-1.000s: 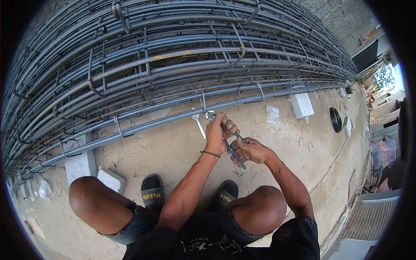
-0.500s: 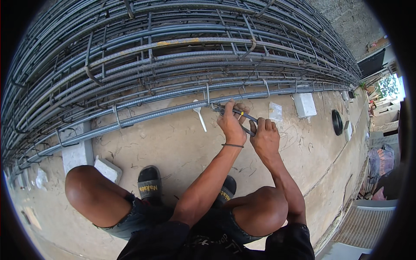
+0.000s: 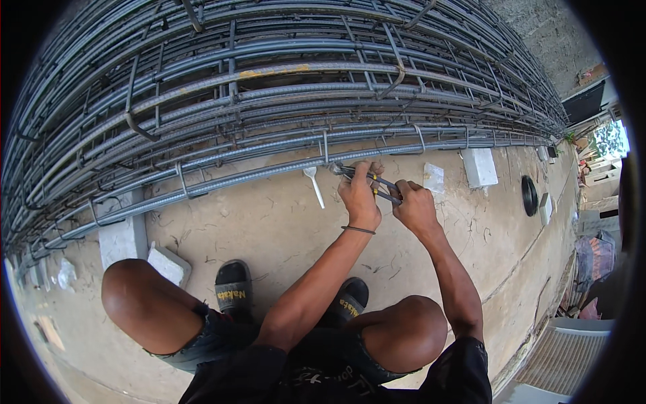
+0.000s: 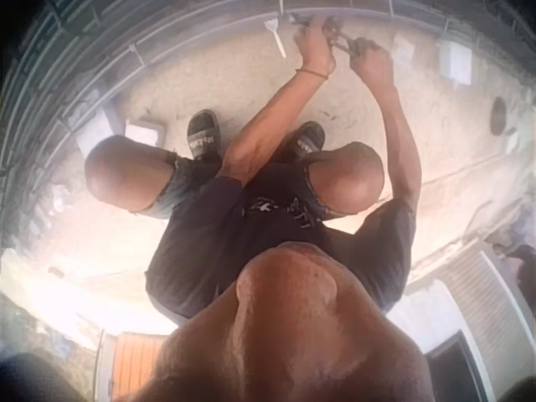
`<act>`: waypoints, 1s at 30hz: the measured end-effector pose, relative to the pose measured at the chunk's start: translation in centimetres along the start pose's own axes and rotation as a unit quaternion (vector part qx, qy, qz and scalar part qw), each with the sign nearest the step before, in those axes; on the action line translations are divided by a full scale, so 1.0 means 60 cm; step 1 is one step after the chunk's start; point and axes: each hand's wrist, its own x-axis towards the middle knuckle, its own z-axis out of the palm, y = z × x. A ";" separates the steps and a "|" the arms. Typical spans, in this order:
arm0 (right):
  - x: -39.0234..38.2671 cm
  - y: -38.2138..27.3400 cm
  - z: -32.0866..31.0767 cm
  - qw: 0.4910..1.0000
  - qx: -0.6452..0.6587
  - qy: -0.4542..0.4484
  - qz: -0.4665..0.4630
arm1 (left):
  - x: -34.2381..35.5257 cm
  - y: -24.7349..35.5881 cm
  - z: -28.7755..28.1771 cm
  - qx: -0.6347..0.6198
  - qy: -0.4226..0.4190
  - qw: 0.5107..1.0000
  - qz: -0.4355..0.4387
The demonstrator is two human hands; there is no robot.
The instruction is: The person ties pieces of steel rebar together using thin wire, wrapping the wire around the joints and twisting it tightly by hand and then with pliers.
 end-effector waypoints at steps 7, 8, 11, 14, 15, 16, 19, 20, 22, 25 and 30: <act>-0.059 -0.093 0.000 0.875 0.277 -0.336 0.214 | -0.013 0.063 -0.094 0.065 -0.169 0.974 -0.138; -0.070 -0.094 0.012 0.808 0.382 -0.374 0.248 | -0.014 0.063 -0.101 0.033 -0.197 0.965 -0.172; -0.081 -0.117 0.026 0.647 0.572 -0.391 0.319 | -0.009 0.078 -0.102 0.076 -0.193 0.954 -0.217; -0.073 -0.119 0.015 0.610 0.597 -0.408 0.325 | -0.022 0.085 -0.075 0.184 -0.092 0.965 -0.164; -0.069 -0.117 0.011 0.617 0.590 -0.411 0.319 | -0.025 0.078 -0.065 0.177 -0.074 0.970 -0.151; -0.061 -0.103 0.002 0.652 0.553 -0.429 0.291 | -0.028 0.071 -0.054 0.169 -0.056 0.974 -0.139; -0.043 -0.134 -0.071 0.931 0.178 -0.245 0.203 | -0.030 0.058 -0.030 0.089 0.002 0.993 -0.083; -0.070 -0.128 -0.040 0.985 0.071 -0.088 0.132 | -0.026 0.046 -0.025 0.066 0.022 0.995 -0.067; -0.077 -0.133 -0.017 0.980 -0.175 0.079 0.044 | -0.026 0.034 0.001 0.022 0.084 0.995 -0.053; -0.088 -0.106 0.002 0.964 -0.223 0.135 0.045 | -0.035 0.012 0.019 0.023 0.105 0.993 -0.046; -0.071 -0.091 -0.003 0.994 0.029 -0.072 0.083 | -0.025 0.013 -0.005 0.088 0.113 0.989 -0.029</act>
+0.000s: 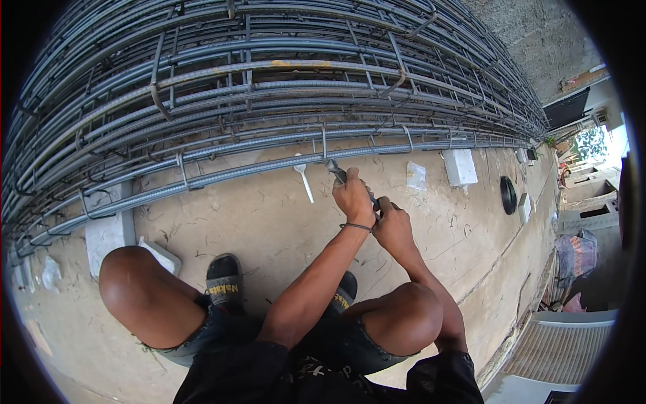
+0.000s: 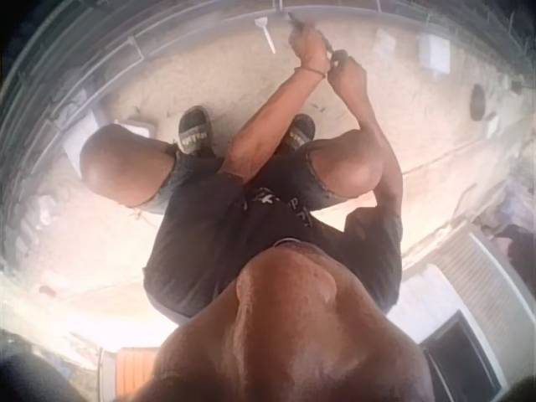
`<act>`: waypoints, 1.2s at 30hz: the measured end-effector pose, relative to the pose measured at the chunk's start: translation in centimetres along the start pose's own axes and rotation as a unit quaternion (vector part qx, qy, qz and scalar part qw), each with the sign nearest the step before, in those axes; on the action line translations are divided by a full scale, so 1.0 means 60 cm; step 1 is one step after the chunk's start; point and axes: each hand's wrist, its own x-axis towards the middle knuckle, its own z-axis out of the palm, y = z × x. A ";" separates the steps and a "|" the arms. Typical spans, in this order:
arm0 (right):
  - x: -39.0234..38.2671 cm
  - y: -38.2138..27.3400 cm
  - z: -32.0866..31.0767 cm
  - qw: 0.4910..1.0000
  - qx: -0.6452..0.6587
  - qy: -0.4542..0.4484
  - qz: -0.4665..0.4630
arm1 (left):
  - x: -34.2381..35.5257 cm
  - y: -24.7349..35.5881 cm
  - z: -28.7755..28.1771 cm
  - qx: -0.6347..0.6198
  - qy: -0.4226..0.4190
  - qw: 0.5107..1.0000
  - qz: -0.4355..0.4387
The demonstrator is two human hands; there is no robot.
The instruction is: The person ties pieces of steel rebar together using thin wire, wrapping the wire around the joints and twisting it tightly by hand and then with pliers.
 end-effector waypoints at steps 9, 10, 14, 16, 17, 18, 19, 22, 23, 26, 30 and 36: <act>0.000 -0.002 -0.018 0.533 0.659 -0.479 0.228 | 0.017 0.063 -0.081 -0.045 -0.359 0.904 -0.227; 0.008 -0.003 -0.028 0.592 0.611 -0.474 0.226 | 0.022 0.058 -0.078 -0.062 -0.359 0.901 -0.234; 0.011 -0.029 -0.071 0.922 0.241 -0.274 0.130 | 0.001 0.041 -0.036 -0.038 -0.206 0.961 -0.179; -0.020 -0.032 -0.045 0.998 -0.064 -0.020 -0.015 | -0.001 0.030 -0.009 -0.095 -0.149 0.971 -0.162; -0.013 -0.029 -0.034 0.996 -0.093 0.010 0.002 | -0.003 0.022 0.000 -0.120 -0.119 0.972 -0.161; -0.003 -0.025 -0.030 0.991 -0.123 0.038 0.021 | -0.009 0.025 0.015 -0.144 -0.101 0.971 -0.161; 0.000 -0.021 -0.025 0.985 -0.153 0.067 0.038 | -0.016 0.018 0.016 -0.137 -0.077 0.975 -0.154; 0.013 -0.002 -0.028 0.996 -0.058 -0.068 0.022 | -0.005 -0.007 0.012 -0.081 -0.037 0.991 -0.098; 0.018 0.006 -0.022 0.991 -0.030 -0.128 -0.005 | -0.007 -0.002 -0.004 -0.054 -0.056 0.993 -0.086; 0.031 0.034 -0.029 0.750 0.451 -0.442 0.195 | -0.035 0.044 -0.063 0.007 -0.160 0.980 -0.117; 0.028 0.040 0.002 0.589 0.582 -0.527 0.191 | 0.012 0.060 -0.057 -0.062 -0.258 0.935 -0.236; 0.020 0.010 -0.072 0.983 0.066 -0.171 -0.029 | 0.036 0.001 0.017 -0.053 0.043 0.995 -0.077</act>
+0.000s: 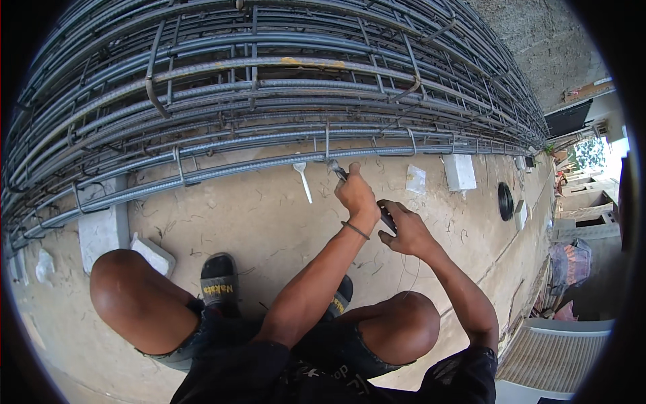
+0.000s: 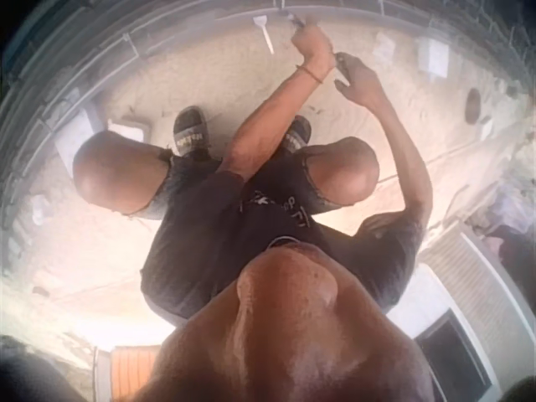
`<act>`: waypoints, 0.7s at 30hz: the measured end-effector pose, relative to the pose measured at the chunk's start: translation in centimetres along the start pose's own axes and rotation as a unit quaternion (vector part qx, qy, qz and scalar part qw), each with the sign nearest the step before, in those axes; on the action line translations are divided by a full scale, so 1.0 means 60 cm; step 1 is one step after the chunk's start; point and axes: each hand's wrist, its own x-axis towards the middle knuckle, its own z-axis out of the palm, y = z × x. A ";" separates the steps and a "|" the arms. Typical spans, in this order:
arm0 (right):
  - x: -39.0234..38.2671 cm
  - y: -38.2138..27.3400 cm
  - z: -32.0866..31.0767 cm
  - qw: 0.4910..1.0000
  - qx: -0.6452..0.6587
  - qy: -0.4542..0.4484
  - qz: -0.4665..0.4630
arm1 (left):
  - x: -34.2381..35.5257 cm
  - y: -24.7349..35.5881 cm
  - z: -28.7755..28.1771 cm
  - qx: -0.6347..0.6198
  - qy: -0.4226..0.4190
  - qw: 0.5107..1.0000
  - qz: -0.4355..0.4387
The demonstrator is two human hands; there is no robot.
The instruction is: The person ties pieces of steel rebar together using thin wire, wrapping the wire around the joints and twisting it tightly by hand and then with pliers.
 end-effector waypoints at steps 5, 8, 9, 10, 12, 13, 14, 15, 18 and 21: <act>0.037 0.048 0.039 0.999 -0.004 -0.019 0.030 | -0.042 -0.010 -0.008 0.064 0.049 0.991 0.107; 0.025 0.065 0.065 0.670 0.643 -0.351 0.120 | -0.059 0.017 -0.070 0.141 -0.085 0.977 0.133; 0.017 0.081 0.107 0.554 0.720 -0.412 0.071 | -0.062 0.025 -0.082 0.172 -0.136 0.967 0.129; 0.017 0.064 0.146 0.510 0.743 -0.433 0.015 | -0.047 0.038 -0.095 0.173 -0.164 0.966 0.100; 0.019 0.056 0.215 0.334 0.815 -0.472 -0.045 | -0.034 0.061 -0.099 0.167 -0.236 0.957 -0.035; 0.017 0.060 0.234 0.260 0.840 -0.472 -0.065 | -0.030 0.067 -0.094 0.161 -0.273 0.943 -0.103; 0.026 0.049 0.225 0.375 0.819 -0.429 -0.057 | -0.023 0.078 -0.092 0.225 -0.240 0.943 -0.042; 0.024 0.033 0.203 0.485 0.790 -0.373 -0.044 | -0.022 0.083 -0.092 0.287 -0.206 0.935 0.012; 0.010 0.049 0.135 0.741 0.619 -0.258 -0.035 | -0.018 0.063 -0.090 0.410 -0.124 0.891 0.152; 0.005 0.032 0.082 0.947 0.294 -0.126 -0.025 | -0.005 0.026 -0.074 0.241 -0.095 0.950 0.173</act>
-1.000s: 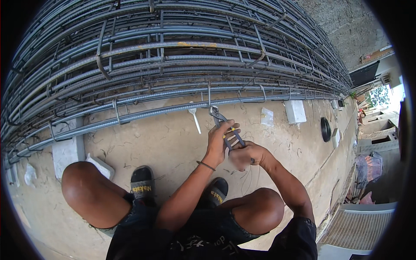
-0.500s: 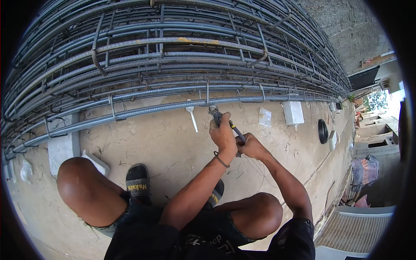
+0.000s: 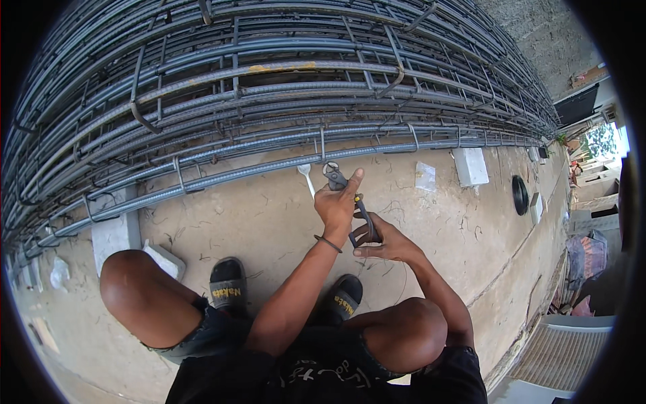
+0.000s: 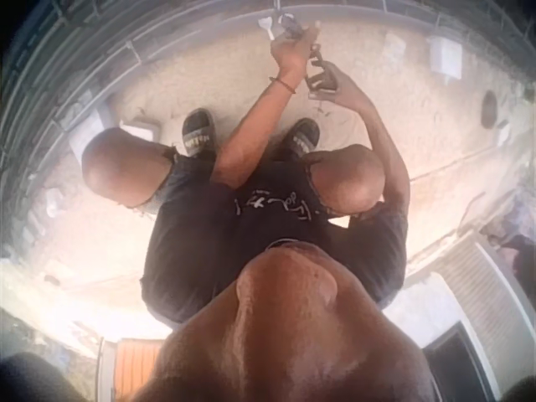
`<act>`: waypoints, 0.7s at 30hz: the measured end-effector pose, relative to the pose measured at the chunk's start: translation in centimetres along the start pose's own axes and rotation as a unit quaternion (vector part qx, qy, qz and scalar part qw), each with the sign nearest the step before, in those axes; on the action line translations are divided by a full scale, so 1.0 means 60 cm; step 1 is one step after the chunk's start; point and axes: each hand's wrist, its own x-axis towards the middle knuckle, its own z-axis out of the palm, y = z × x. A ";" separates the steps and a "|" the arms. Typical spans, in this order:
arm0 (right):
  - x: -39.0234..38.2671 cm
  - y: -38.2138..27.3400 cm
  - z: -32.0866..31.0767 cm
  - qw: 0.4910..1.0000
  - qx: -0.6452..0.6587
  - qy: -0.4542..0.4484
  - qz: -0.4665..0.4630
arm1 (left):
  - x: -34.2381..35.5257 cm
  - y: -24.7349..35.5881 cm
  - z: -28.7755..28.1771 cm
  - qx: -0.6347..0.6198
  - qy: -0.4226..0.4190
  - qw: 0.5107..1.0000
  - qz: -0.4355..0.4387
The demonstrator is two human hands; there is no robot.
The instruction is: The person ties pieces of steel rebar together using thin wire, wrapping the wire around the joints and twisting it tightly by hand and then with pliers.
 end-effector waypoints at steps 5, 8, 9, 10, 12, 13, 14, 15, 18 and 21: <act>-0.014 -0.005 -0.002 0.964 -0.174 0.196 -0.051 | -0.013 0.002 0.028 -0.093 0.001 0.994 -0.061; -0.014 0.010 -0.005 0.982 0.047 0.169 -0.074 | -0.005 0.004 -0.004 -0.001 -0.066 0.998 -0.001; -0.013 0.005 0.002 0.973 0.111 0.192 -0.066 | -0.001 0.005 -0.014 0.025 -0.077 0.997 0.011; -0.009 0.003 0.004 0.974 0.103 0.194 -0.061 | 0.003 0.006 -0.022 0.040 -0.065 0.997 0.017; -0.004 -0.002 -0.004 0.975 0.079 0.203 -0.050 | 0.003 0.020 -0.023 0.065 -0.045 0.997 0.026; -0.001 0.000 -0.005 0.973 0.079 0.207 -0.061 | 0.005 0.021 -0.023 0.066 -0.056 0.996 0.015; 0.002 0.003 -0.007 0.972 0.077 0.211 -0.072 | 0.006 0.022 -0.022 0.064 -0.067 0.996 0.005; 0.003 0.004 -0.009 0.970 0.075 0.215 -0.083 | 0.007 0.022 -0.021 0.062 -0.078 0.995 -0.006; 0.001 0.001 -0.018 0.972 0.165 0.168 -0.030 | -0.006 0.035 -0.012 0.013 -0.106 0.992 -0.073; -0.001 0.003 -0.031 0.958 0.243 0.153 -0.007 | -0.011 0.036 0.003 -0.034 -0.108 0.990 -0.083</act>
